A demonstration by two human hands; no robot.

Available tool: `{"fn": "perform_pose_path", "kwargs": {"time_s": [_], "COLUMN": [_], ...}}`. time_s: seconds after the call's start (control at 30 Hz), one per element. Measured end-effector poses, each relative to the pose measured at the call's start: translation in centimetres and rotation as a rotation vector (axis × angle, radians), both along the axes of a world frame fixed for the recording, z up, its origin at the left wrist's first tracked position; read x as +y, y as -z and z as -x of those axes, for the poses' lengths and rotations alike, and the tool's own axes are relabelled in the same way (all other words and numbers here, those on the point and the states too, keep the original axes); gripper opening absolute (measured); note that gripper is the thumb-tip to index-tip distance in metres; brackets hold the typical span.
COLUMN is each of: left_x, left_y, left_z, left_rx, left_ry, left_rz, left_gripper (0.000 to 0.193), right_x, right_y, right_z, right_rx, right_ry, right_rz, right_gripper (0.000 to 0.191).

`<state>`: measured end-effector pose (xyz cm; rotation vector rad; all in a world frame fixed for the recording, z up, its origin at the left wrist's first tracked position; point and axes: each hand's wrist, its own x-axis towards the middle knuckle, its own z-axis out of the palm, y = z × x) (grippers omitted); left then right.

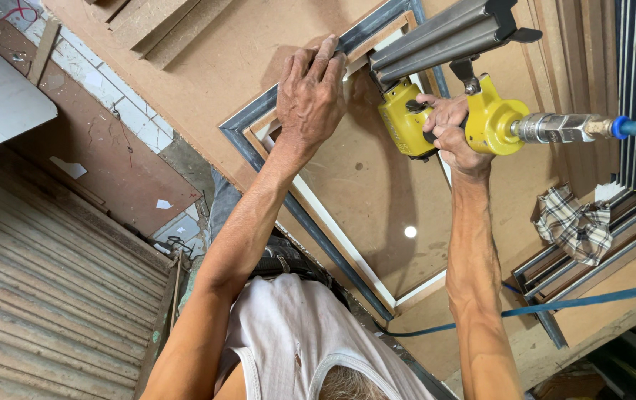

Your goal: The person assembles picture frames by placing a backing board into a frame, securing it with a pneumatic nail gun, and then attaching a thin wooden strip to the front. The person repeats this process for multiple frames, wiping the glass with a cloth after each assembly.

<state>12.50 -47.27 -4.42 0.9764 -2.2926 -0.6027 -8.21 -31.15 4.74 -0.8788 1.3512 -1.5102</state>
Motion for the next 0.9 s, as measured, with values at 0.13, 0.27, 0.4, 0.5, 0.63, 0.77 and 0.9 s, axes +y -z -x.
{"fn": "perform_pose_path", "kwargs": {"time_s": [0.13,0.27,0.4,0.5,0.63,0.77,0.9], "left_x": [0.0,-0.3,0.3,0.5,0.6,0.6,0.8], "left_y": [0.1,-0.7,-2.5,-3.2,-2.8,-2.0,-1.5], "left_z": [0.3,0.0,-3.7,-8.3,-10.7,-10.3,-10.3], "left_rx": [-0.01,-0.032,-0.057,-0.037,0.086,0.112,0.134], "left_ry": [0.007,0.024,0.003,-0.015,-0.019,-0.033,-0.028], "left_rz": [-0.011,-0.008,-0.021,-0.065,-0.088,-0.096,-0.099], "left_gripper": [0.027,0.029,0.037,0.032,0.031,0.032,0.033], "right_x": [0.4,0.7,1.1,1.0,0.5,-0.3,-0.3], "right_y": [-0.1,-0.3,-0.5,-0.4,-0.2,0.1,0.3], "right_z": [-0.1,-1.3,-4.3,-7.0,-9.5,-10.3,-10.5], "right_rx": [0.027,0.01,0.047,0.047,0.073,0.045,0.012], "right_ry": [-0.021,-0.104,-0.157,-0.199,-0.222,-0.188,-0.141], "right_rz": [0.003,0.011,-0.028,-0.046,-0.036,-0.012,0.022], "right_gripper": [0.015,0.016,0.013,0.015,0.015,0.015,0.015]}}
